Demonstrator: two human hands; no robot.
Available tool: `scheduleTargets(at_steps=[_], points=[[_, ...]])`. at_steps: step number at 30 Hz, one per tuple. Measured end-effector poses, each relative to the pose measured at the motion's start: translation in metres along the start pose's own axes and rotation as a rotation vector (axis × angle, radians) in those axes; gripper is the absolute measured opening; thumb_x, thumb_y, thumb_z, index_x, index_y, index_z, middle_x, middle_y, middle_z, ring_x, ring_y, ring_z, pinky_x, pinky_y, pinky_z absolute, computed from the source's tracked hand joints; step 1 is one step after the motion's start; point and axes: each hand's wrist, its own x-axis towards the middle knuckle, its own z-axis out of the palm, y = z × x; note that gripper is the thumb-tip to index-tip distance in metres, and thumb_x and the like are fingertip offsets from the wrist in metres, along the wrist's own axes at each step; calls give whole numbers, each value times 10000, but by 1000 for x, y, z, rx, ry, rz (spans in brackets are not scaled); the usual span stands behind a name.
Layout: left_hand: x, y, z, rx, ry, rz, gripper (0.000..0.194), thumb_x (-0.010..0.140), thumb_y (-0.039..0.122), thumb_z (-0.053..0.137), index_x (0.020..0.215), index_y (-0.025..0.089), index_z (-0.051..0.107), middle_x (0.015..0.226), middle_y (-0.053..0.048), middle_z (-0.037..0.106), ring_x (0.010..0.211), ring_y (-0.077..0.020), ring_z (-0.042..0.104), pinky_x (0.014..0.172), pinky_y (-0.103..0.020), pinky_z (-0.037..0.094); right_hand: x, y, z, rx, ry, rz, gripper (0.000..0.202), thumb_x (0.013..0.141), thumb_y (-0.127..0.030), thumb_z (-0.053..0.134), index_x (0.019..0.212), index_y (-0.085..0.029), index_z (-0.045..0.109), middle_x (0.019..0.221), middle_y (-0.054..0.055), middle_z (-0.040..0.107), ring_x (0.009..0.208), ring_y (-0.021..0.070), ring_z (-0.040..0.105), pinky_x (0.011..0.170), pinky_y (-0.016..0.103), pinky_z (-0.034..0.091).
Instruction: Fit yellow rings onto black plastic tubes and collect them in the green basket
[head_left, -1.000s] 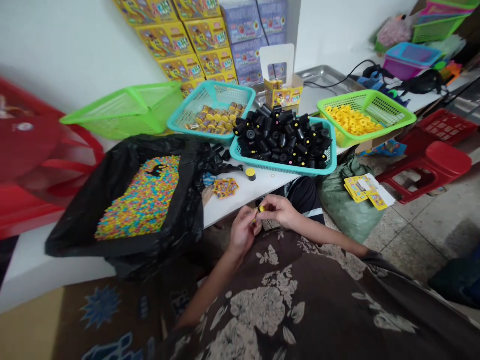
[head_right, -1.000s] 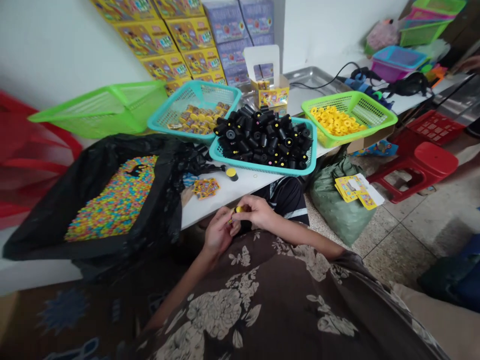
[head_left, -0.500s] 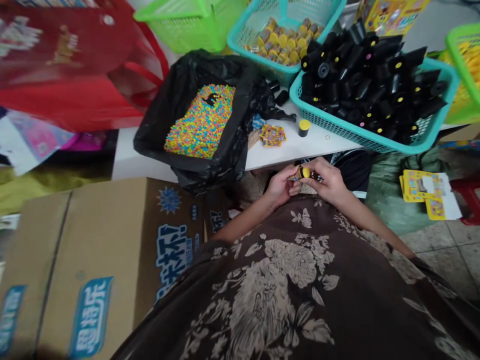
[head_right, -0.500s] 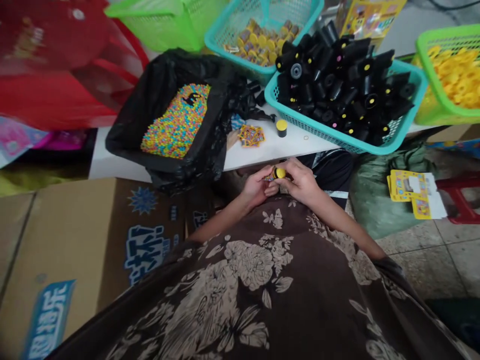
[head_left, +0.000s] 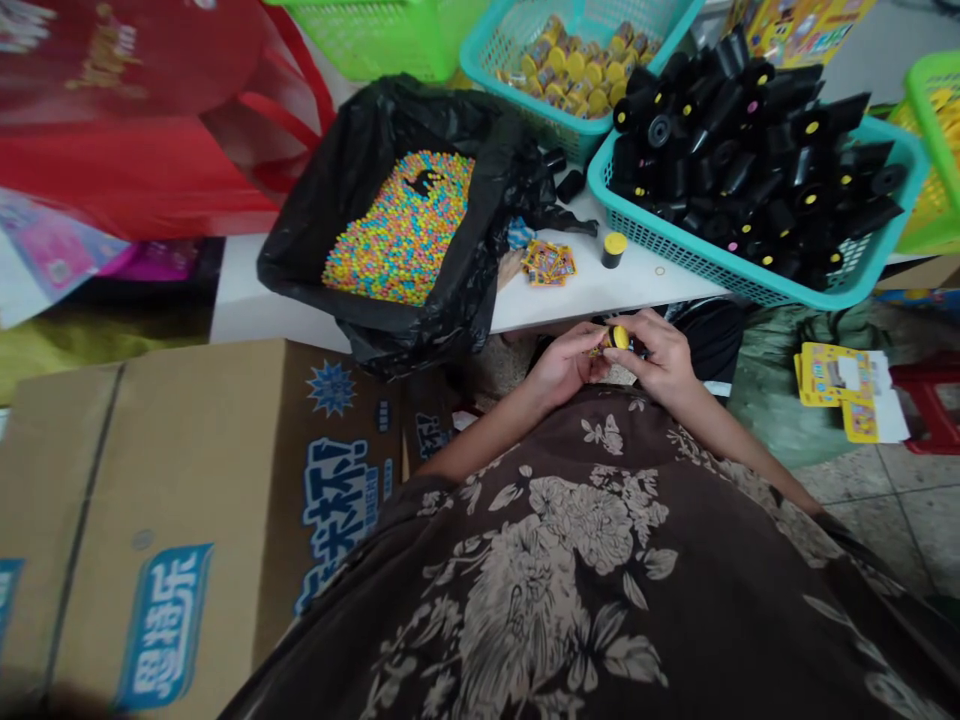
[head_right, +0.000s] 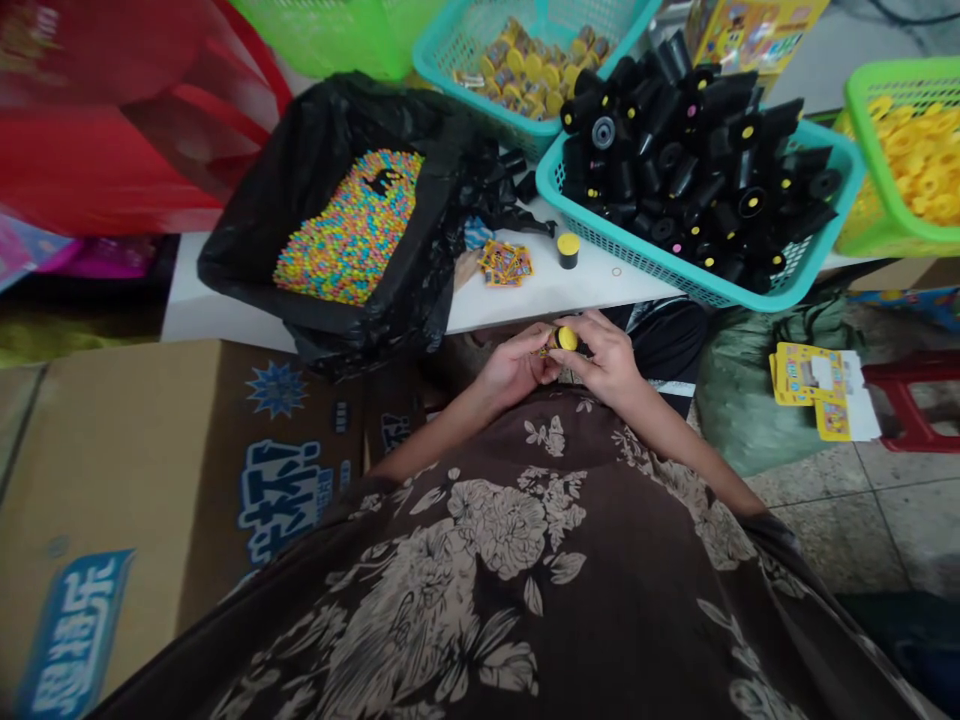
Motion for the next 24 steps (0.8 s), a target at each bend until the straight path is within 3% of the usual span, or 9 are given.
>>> scheduleTargets(at_steps=[7, 12, 16, 21, 24], points=[[-2, 0, -2, 14, 4, 50, 323, 719, 263, 882, 848, 165, 603, 697, 36, 668, 517, -98, 623, 480, -205, 413, 0, -5, 3, -72, -34, -23, 515, 1029, -577, 561, 1362, -210, 702, 1048, 109, 727, 974, 266, 676, 863, 428, 581], [-1, 0, -3, -5, -27, 19, 325, 686, 245, 884, 838, 160, 610, 733, 22, 709, 536, -103, 640, 500, -203, 431, 2, -4, 1, 70, 9, 8, 471, 978, -602, 657, 1226, -219, 770, 931, 59, 740, 866, 221, 682, 789, 381, 572], [-1, -1, -2, 0, -29, 38, 286, 736, 228, 856, 846, 164, 600, 727, 6, 711, 540, -115, 639, 490, -210, 407, -1, -5, -2, 172, 47, 129, 457, 973, -636, 645, 1173, -252, 794, 903, 34, 753, 822, 206, 688, 761, 379, 568], [-2, 0, 0, 6, 8, 48, 295, 739, 216, 867, 854, 166, 600, 724, -9, 724, 553, -129, 653, 494, -205, 404, -4, -9, -3, 115, 128, 142, 420, 1008, -599, 601, 1169, -269, 805, 981, 54, 789, 890, 228, 712, 851, 424, 588], [-5, 3, 2, 12, 14, 33, 269, 764, 225, 866, 850, 164, 618, 714, 2, 714, 535, -122, 640, 502, -207, 428, -3, -10, 1, 81, 95, 102, 437, 1038, -570, 555, 1241, -256, 781, 1076, 86, 794, 976, 244, 720, 922, 441, 590]])
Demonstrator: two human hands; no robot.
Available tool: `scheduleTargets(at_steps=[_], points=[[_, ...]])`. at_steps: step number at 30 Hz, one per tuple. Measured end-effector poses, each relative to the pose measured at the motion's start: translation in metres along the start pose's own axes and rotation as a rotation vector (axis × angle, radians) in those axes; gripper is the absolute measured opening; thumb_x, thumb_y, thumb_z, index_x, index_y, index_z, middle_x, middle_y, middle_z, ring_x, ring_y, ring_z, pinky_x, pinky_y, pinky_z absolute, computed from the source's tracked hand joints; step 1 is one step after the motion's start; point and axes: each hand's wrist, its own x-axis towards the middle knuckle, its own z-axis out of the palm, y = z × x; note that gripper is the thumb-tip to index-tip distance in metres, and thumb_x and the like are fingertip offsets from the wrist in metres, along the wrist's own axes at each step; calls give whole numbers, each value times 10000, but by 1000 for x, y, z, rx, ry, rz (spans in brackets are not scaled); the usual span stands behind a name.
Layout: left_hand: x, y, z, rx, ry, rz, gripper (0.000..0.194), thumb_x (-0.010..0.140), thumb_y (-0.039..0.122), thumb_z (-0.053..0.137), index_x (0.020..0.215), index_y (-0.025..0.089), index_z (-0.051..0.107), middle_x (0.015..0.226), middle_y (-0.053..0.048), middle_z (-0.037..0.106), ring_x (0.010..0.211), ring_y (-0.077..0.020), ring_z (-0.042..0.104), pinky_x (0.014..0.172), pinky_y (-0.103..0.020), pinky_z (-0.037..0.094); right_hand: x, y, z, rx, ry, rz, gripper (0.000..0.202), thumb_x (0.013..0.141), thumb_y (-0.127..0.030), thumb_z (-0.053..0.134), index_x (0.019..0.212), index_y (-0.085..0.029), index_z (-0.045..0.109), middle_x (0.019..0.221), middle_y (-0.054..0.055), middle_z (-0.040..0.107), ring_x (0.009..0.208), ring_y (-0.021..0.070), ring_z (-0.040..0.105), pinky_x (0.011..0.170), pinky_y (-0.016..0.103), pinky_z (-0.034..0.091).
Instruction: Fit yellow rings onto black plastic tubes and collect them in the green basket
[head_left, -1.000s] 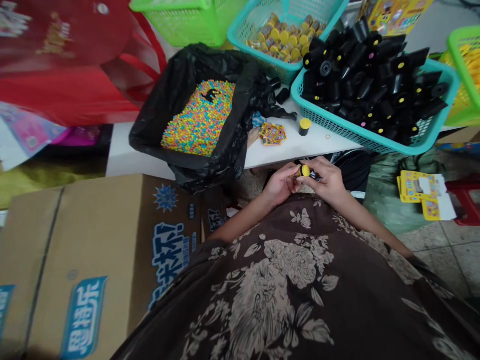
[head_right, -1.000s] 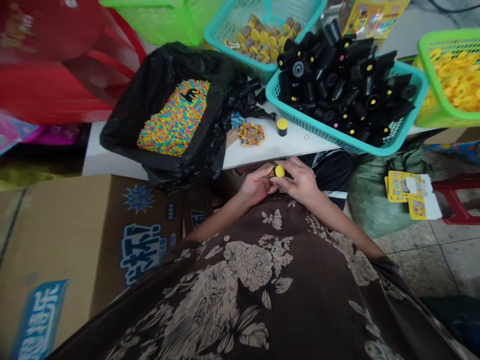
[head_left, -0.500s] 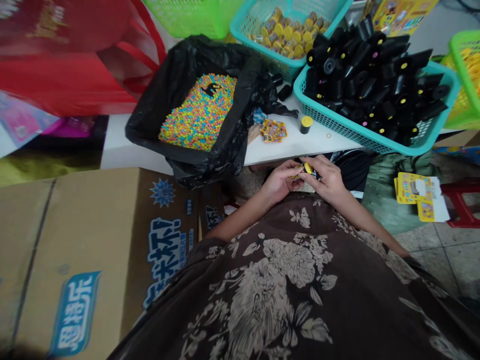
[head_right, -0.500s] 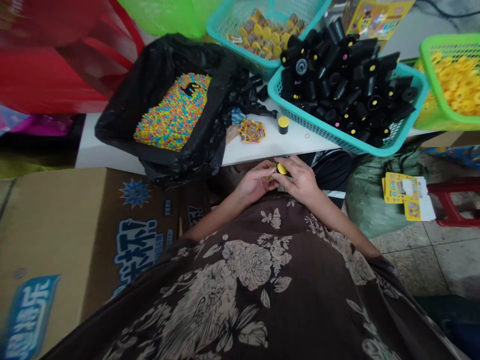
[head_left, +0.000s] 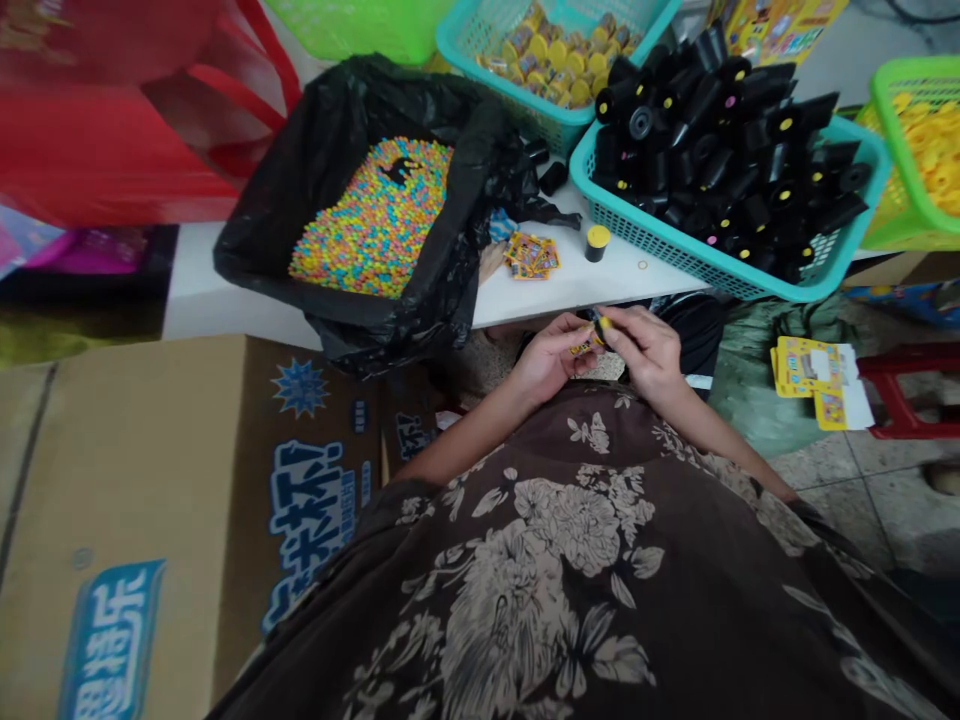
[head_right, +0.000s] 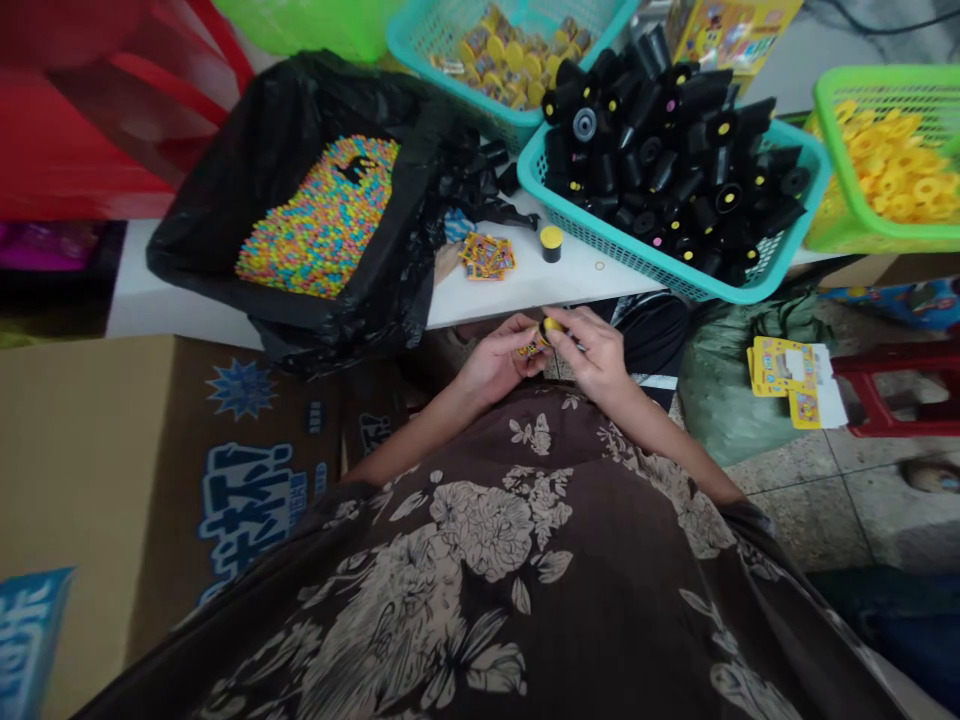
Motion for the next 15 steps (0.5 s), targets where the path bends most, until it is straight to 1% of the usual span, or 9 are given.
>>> scheduleTargets(at_steps=[3, 5, 7, 9, 11, 13, 15], points=[[-3, 1, 0, -19, 20, -12, 220, 791, 211, 859, 841, 158, 652, 709, 12, 690, 557, -113, 639, 524, -208, 463, 1, 1, 8, -11, -112, 6, 496, 1015, -609, 575, 1313, -251, 745, 1147, 110, 775, 1046, 269, 704, 973, 468, 581], [-1, 2, -2, -40, 29, -23, 176, 833, 227, 834, 842, 155, 673, 709, -1, 687, 577, -121, 645, 528, -215, 470, 2, 2, 12, -12, -136, 43, 496, 996, -608, 613, 1312, -248, 740, 1109, 104, 766, 1029, 270, 690, 970, 465, 579], [3, 3, -4, -72, 42, -43, 149, 886, 260, 794, 863, 153, 693, 733, -17, 700, 581, -126, 640, 524, -228, 470, 3, 3, 12, -31, -121, 67, 466, 986, -587, 642, 1288, -246, 744, 1063, 92, 752, 1000, 263, 679, 956, 453, 578], [6, 4, -2, -108, 63, -47, 136, 899, 252, 781, 869, 149, 697, 754, -18, 704, 568, -115, 618, 522, -229, 462, 4, 0, 11, -59, -94, 53, 452, 981, -575, 652, 1279, -247, 738, 1078, 92, 741, 1016, 263, 671, 964, 452, 571], [7, 6, 2, -125, 82, -24, 126, 858, 187, 803, 840, 142, 687, 760, -14, 701, 582, -106, 615, 533, -220, 459, 2, -4, 7, -77, -69, 11, 454, 983, -575, 645, 1283, -244, 726, 1106, 99, 735, 1033, 263, 667, 968, 454, 568], [6, 7, 6, -119, 91, 3, 148, 809, 134, 823, 813, 136, 676, 765, -15, 701, 627, -111, 637, 563, -213, 471, 0, -6, 3, -87, -44, -34, 439, 984, -570, 643, 1261, -240, 728, 1080, 96, 735, 1000, 258, 667, 938, 449, 575], [5, 7, 10, -114, 89, 12, 164, 811, 171, 838, 832, 140, 678, 783, -20, 707, 655, -120, 646, 592, -220, 485, -1, -5, -1, -113, 1, -79, 394, 977, -547, 664, 1219, -245, 739, 1017, 83, 729, 946, 253, 663, 887, 442, 584]])
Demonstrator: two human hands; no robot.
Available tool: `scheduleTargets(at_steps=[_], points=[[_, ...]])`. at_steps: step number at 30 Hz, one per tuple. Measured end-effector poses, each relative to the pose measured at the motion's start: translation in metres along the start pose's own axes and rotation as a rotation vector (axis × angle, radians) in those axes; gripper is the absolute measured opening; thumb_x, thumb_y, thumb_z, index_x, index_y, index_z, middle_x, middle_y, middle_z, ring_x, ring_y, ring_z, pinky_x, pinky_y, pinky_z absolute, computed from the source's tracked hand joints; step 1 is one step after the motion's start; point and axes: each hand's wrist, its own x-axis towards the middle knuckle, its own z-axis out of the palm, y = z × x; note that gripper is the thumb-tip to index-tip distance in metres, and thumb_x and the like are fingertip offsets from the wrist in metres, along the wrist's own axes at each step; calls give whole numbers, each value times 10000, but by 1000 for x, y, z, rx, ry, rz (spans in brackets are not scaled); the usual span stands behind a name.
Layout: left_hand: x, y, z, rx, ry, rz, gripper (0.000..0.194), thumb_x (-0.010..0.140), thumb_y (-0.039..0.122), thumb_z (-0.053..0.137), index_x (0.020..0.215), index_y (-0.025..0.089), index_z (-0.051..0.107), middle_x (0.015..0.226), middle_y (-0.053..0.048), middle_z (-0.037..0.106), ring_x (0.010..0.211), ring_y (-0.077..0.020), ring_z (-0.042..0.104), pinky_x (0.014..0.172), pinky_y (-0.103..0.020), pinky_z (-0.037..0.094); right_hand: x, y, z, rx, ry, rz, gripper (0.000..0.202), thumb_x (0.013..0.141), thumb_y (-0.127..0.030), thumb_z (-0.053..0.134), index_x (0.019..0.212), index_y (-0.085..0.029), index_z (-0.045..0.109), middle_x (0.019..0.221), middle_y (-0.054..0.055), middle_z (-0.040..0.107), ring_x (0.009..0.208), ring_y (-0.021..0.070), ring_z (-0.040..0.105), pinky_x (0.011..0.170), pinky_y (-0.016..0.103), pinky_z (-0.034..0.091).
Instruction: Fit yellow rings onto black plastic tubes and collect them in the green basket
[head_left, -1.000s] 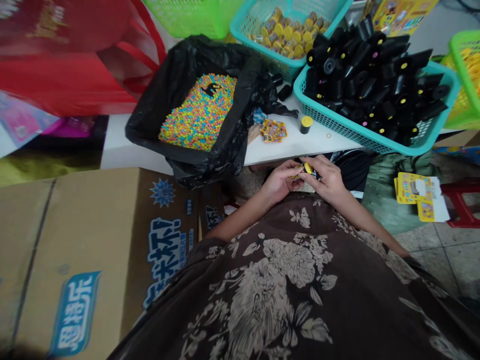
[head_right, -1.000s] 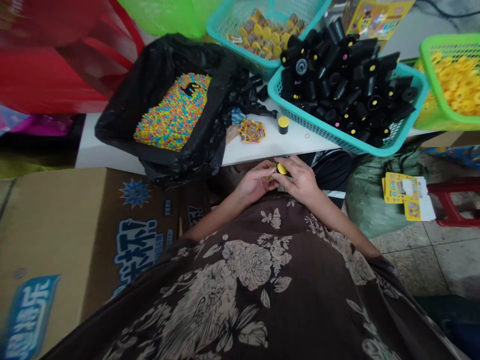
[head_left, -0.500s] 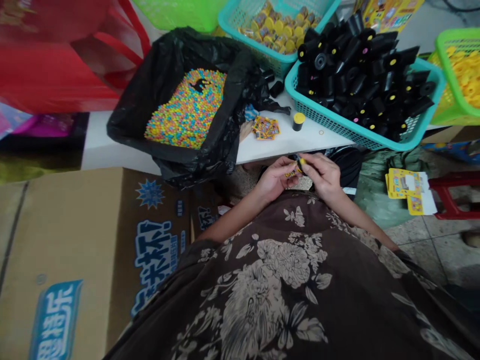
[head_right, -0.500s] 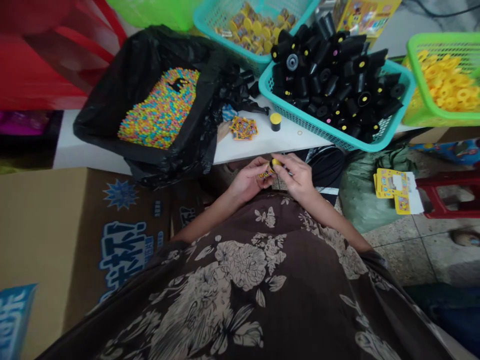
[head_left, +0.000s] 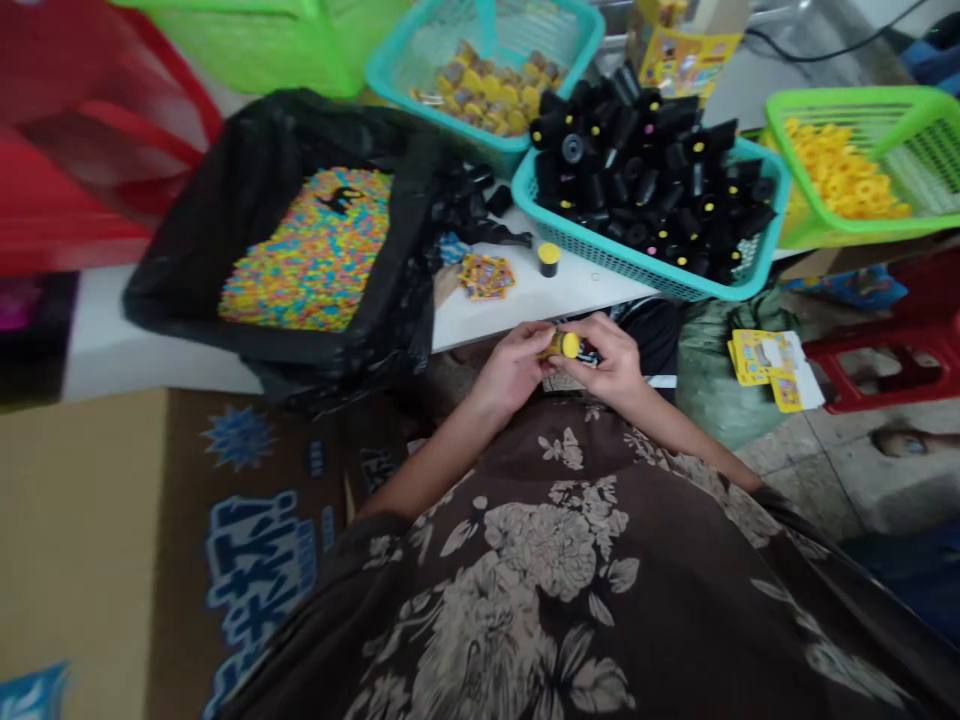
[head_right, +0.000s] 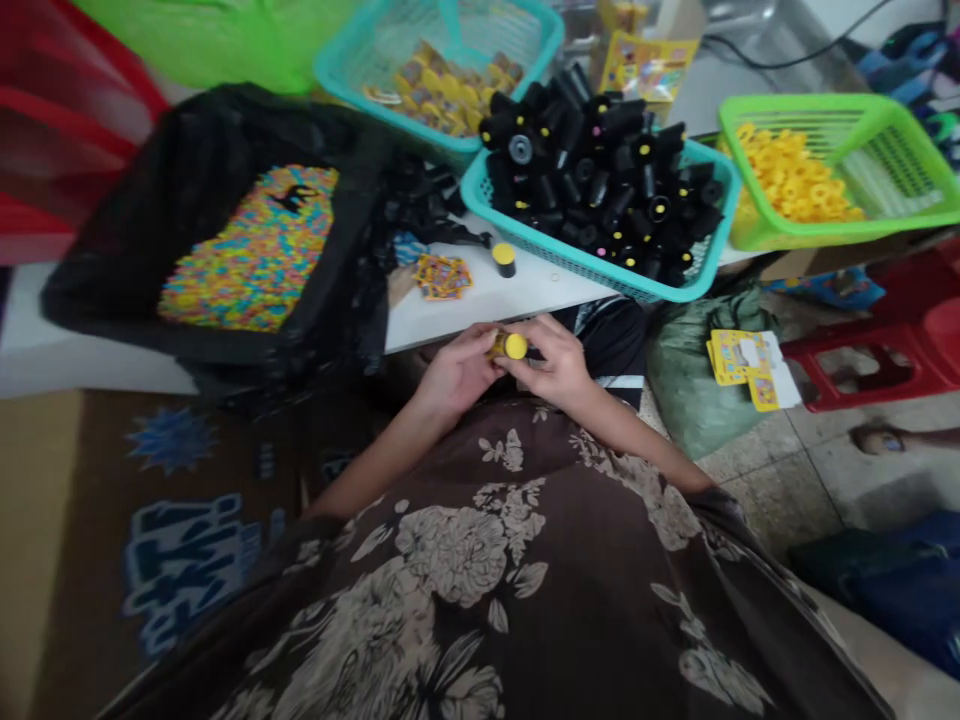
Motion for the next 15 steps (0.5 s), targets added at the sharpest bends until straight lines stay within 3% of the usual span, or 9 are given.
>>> scheduleTargets(at_steps=[5, 10, 15], points=[[2, -4, 5, -23, -44, -85, 272, 889, 392, 816, 880, 148, 696, 752, -26, 698, 651, -138, 633, 641, -257, 503, -2, 5, 0, -136, 117, -116, 349, 989, -437, 666, 1299, -286, 722, 1030, 90, 694, 964, 270, 658, 878, 455, 590], [2, 1, 10, -112, -52, -40, 77, 906, 212, 773, 908, 147, 732, 835, -31, 739, 729, -134, 664, 688, -247, 497, -3, 0, -1, -204, 157, -155, 471, 975, -502, 682, 1382, -264, 681, 1075, 114, 698, 957, 282, 666, 834, 459, 613], [0, 6, 9, -130, -45, -81, 68, 933, 199, 719, 911, 138, 743, 801, -30, 730, 694, -130, 648, 678, -254, 493, -3, 2, -1, -214, 157, -166, 391, 999, -447, 667, 1352, -287, 721, 1014, 91, 699, 908, 255, 665, 811, 429, 610]])
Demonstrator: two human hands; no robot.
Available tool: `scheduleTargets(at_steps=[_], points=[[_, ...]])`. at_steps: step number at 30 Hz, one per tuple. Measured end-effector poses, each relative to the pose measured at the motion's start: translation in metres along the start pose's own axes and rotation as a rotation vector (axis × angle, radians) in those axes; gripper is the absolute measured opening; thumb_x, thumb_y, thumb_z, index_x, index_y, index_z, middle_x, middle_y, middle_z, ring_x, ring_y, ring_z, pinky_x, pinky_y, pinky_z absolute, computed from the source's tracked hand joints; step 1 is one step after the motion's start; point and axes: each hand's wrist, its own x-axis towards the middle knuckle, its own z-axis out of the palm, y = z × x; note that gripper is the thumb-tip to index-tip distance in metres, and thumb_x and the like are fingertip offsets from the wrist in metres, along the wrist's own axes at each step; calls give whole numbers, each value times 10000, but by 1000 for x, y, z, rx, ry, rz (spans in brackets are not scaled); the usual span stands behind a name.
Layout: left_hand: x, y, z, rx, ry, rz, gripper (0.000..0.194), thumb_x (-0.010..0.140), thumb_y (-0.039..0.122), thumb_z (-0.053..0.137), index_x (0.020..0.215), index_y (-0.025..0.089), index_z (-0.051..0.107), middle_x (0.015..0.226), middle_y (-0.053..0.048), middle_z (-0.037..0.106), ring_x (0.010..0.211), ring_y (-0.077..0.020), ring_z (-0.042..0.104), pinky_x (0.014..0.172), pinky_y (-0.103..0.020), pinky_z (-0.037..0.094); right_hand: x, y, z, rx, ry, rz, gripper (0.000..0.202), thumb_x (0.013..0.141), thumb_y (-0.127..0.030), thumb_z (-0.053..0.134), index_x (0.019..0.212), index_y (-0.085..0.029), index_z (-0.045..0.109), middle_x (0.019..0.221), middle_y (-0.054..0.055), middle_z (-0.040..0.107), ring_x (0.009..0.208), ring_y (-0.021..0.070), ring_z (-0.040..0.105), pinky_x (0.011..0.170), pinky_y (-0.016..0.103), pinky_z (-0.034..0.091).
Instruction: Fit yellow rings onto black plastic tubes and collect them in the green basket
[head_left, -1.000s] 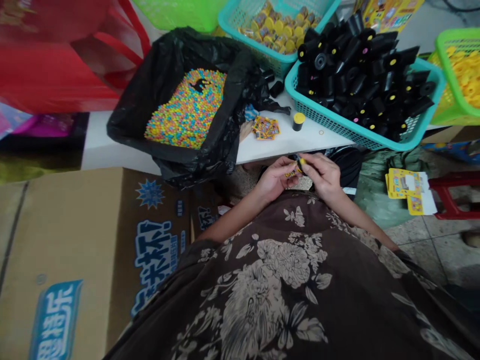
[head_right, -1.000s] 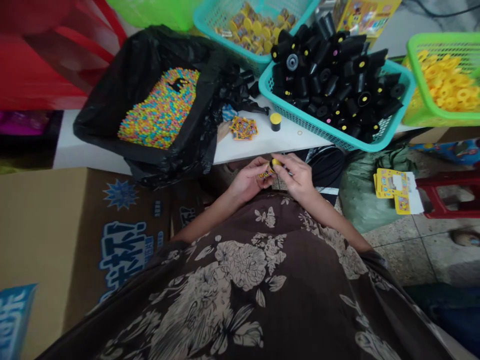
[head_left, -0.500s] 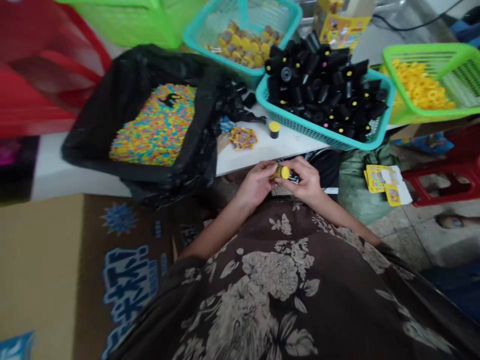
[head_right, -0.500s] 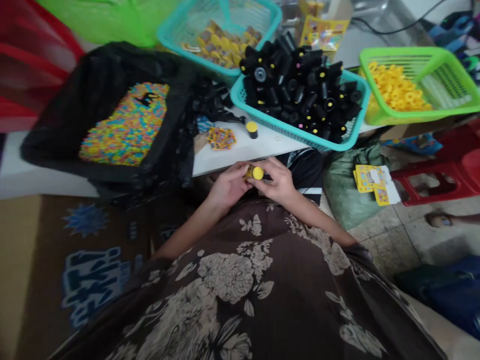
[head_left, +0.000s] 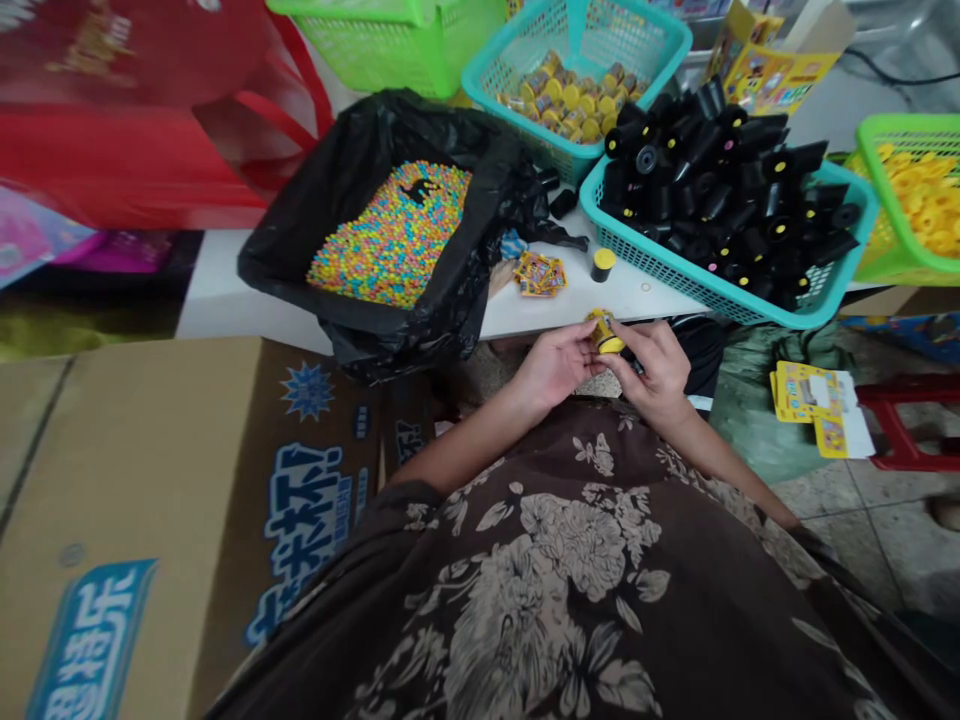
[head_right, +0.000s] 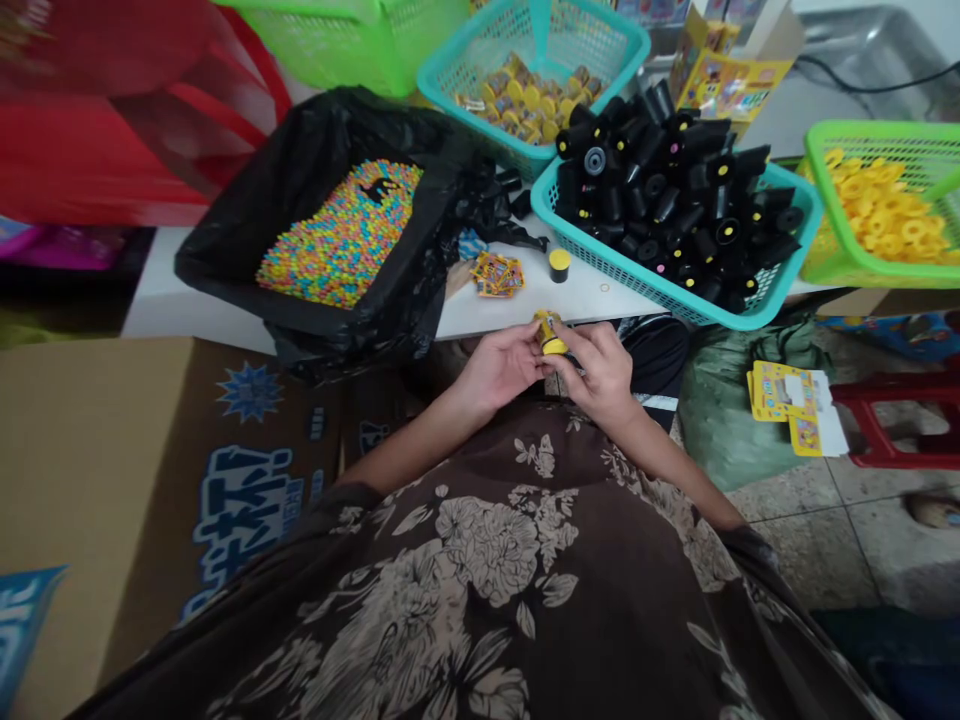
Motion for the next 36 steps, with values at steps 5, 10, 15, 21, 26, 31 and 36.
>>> scheduleTargets(at_steps=[5, 10, 15, 21, 26, 31, 36], points=[[2, -4, -2, -2, -1, 47, 90, 913, 226, 773, 915, 145, 734, 827, -24, 732, 712, -120, 648, 688, -240, 482, 1, -2, 3, 64, -33, 52, 341, 1004, -426, 661, 1307, -294, 745, 1012, 88, 716, 917, 249, 671, 833, 434, 607], [2, -3, -1, 27, 7, 10, 157, 946, 289, 751, 921, 134, 741, 817, -45, 734, 709, -131, 650, 701, -253, 488, 2, -5, 2, 112, 26, 96, 335, 999, -407, 678, 1289, -258, 754, 1004, 85, 725, 891, 241, 687, 797, 413, 614], [-1, -4, 2, 52, 24, 49, 141, 909, 268, 792, 884, 135, 750, 812, -26, 732, 705, -108, 638, 693, -234, 459, 0, -4, 4, 138, 16, 74, 384, 992, -395, 696, 1347, -250, 725, 1013, 81, 746, 876, 235, 691, 781, 403, 612], [-3, -6, 1, 67, 76, 35, 206, 890, 329, 817, 848, 141, 745, 764, -14, 711, 669, -103, 623, 686, -239, 462, 0, -1, 9, 57, 25, -19, 342, 1001, -398, 687, 1298, -244, 758, 998, 88, 773, 868, 236, 699, 788, 404, 606], [-4, -7, -3, 107, 76, 66, 226, 857, 338, 855, 866, 136, 753, 742, -4, 699, 652, -94, 624, 678, -228, 468, -1, 3, 12, 44, -4, -44, 310, 1010, -382, 671, 1276, -258, 770, 946, 74, 753, 836, 222, 674, 765, 393, 588], [-5, -8, -5, 151, 71, 9, 283, 943, 395, 760, 861, 125, 745, 716, -27, 705, 644, -122, 647, 703, -262, 512, -3, 8, 13, -40, -24, -116, 271, 1006, -313, 673, 1254, -288, 779, 901, 52, 741, 799, 209, 656, 741, 376, 566], [-6, -6, -3, 111, 47, 58, 218, 954, 348, 744, 926, 133, 763, 817, -35, 737, 668, -112, 641, 684, -248, 502, -2, 7, 10, -51, 20, -110, 352, 992, -365, 703, 1327, -257, 717, 983, 75, 768, 846, 230, 680, 777, 396, 581]])
